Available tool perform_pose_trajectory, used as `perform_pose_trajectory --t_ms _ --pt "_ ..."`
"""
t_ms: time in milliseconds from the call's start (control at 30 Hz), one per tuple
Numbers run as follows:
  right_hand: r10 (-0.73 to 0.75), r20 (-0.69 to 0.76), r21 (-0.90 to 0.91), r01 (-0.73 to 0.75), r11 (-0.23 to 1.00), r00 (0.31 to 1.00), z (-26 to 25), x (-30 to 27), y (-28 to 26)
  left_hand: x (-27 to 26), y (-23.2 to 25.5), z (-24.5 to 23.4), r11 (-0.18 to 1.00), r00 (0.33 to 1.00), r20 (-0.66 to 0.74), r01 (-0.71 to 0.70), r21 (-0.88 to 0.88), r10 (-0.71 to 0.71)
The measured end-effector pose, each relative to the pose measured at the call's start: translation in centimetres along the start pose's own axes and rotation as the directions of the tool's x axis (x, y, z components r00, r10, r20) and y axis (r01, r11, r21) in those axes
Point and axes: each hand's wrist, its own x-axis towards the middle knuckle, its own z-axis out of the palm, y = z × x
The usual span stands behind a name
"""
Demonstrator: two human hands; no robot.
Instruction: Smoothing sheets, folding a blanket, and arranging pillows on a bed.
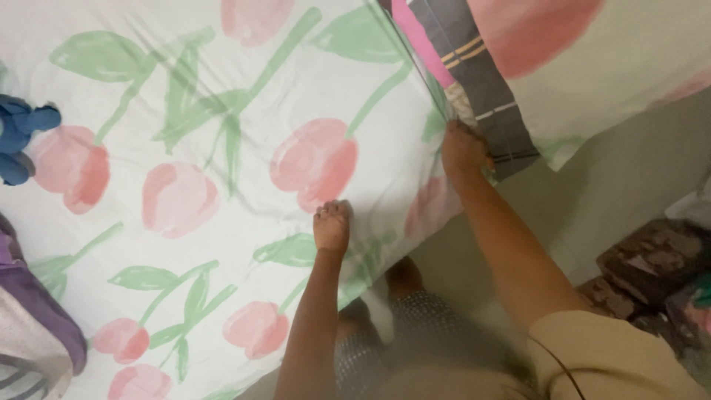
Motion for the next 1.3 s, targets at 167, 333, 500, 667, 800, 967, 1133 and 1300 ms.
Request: perform_pose_trajectory --t_ms 167,333,500,667,800,967,1133,1300 --pt "0.218 0.251 -0.077 -0.205 0.976 0.943 -7.8 -1.3 -4.3 -2.0 -0.5 0.2 0.998 0.998 0.002 -0.062 0.009 0.062" --pt "0.072 0.009 0.079 -0.073 0.994 0.997 -1.2 -1.8 -3.4 -5.5 -0.7 -1.0 0.993 0.998 0.052 -0.022 -0.114 0.028" --pt "-0.359 -0.205 0.047 0.376 0.926 0.911 -2.8 -6.9 -10.4 -7.3 -0.6 -1.8 0.985 0.997 0.054 -0.04 -0.169 0.05" --pt "-0.674 0.188 0.1 0.669 0.737 0.715 -2.1 -10.2 -12.1 -8.0 -1.3 -7.0 0.935 0.891 0.346 0.342 -0.09 -0.293" --pt "-0.592 0.271 -0.039 0.623 0.781 0.759 -3.2 -12.5 -8.6 -10.9 -2.9 -2.4 0.921 0.877 0.397 0.357 -0.157 -0.272" --pt "-0.467 0.473 -0.188 0.603 0.775 0.747 -3.2 -12.3 -9.1 -12.9 -3.8 2.5 0.883 0.956 0.25 0.248 -0.398 -0.156" --pt "-0.687 0.302 -0.023 0.725 0.688 0.661 -0.8 -9.5 -17.4 -12.6 -5.1 -1.9 0.841 0.914 0.316 0.371 -0.393 -0.255" --pt "-0.855 0.175 0.166 0.842 0.514 0.487 -0.3 -11.6 -29.0 -12.2 -10.3 -2.4 0.792 0.895 -0.04 0.371 -0.485 -0.445"
